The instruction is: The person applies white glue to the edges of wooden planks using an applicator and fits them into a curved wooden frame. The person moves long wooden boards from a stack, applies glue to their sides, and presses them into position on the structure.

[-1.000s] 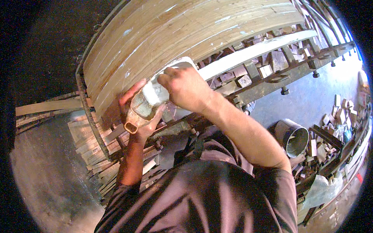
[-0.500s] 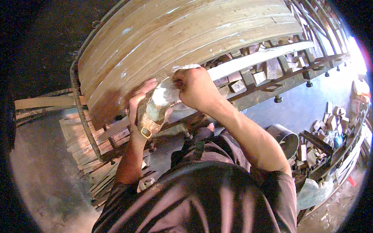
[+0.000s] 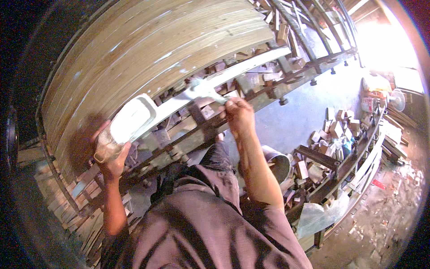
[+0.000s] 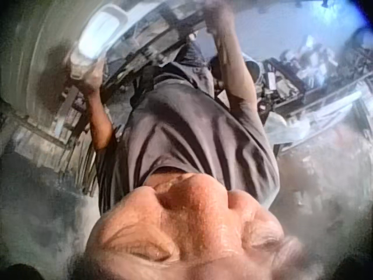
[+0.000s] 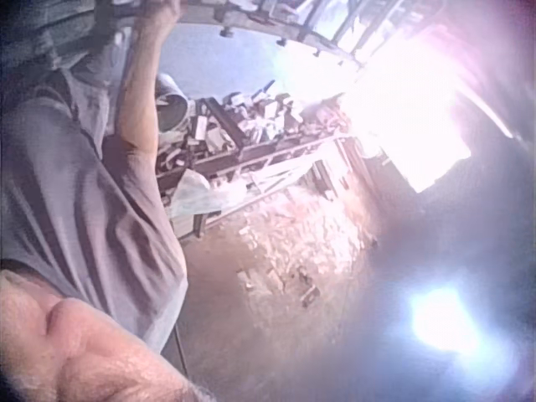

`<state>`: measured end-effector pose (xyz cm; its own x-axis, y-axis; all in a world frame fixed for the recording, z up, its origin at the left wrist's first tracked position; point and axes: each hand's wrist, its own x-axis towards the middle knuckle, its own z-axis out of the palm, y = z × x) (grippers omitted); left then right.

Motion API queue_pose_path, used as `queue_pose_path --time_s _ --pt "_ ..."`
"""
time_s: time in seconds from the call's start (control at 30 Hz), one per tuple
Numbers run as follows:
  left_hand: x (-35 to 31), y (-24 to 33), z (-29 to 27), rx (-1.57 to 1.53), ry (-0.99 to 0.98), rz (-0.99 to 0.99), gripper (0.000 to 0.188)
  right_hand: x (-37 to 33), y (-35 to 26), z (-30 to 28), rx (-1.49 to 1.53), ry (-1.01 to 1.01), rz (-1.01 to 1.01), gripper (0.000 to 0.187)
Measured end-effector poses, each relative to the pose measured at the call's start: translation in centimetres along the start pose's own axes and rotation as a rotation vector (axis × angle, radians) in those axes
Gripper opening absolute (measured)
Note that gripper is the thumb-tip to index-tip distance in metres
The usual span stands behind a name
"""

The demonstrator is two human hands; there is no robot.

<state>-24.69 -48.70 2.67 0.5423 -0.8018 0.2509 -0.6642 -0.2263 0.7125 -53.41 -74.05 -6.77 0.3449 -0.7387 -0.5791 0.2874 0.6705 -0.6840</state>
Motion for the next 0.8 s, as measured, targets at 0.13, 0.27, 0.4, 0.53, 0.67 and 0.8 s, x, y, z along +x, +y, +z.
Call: queue_pose_path --time_s 0.13,0.27,0.4,0.53,0.67,0.8 --pt "1.9 3.1 4.7 0.034 -0.010 -0.082 0.069 7.9 -7.1 -7.4 -0.450 0.311 -0.430 0.012" --pt "3.8 6.5 8.6 0.000 0.026 -0.095 0.071 11.1 -8.6 -8.4 -0.962 0.354 -0.751 0.014" --pt "5.0 8.1 11.1 -0.037 0.044 -0.112 0.070 6.8 -2.0 -2.5 -1.320 -0.235 -0.921 0.031" --pt "5.5 8.8 11.4 0.053 0.041 -0.102 0.069 6.1 -0.6 -0.7 -1.164 -0.332 -0.890 0.043" --pt "6.2 8.2 10.5 0.144 0.060 -0.140 0.070 11.9 -7.4 -8.3 -1.128 -0.034 -0.779 0.035" --pt "7.8 5.3 11.1 0.261 0.117 -0.105 0.069 13.5 -16.2 -10.8 -1.425 0.348 -0.940 0.019"
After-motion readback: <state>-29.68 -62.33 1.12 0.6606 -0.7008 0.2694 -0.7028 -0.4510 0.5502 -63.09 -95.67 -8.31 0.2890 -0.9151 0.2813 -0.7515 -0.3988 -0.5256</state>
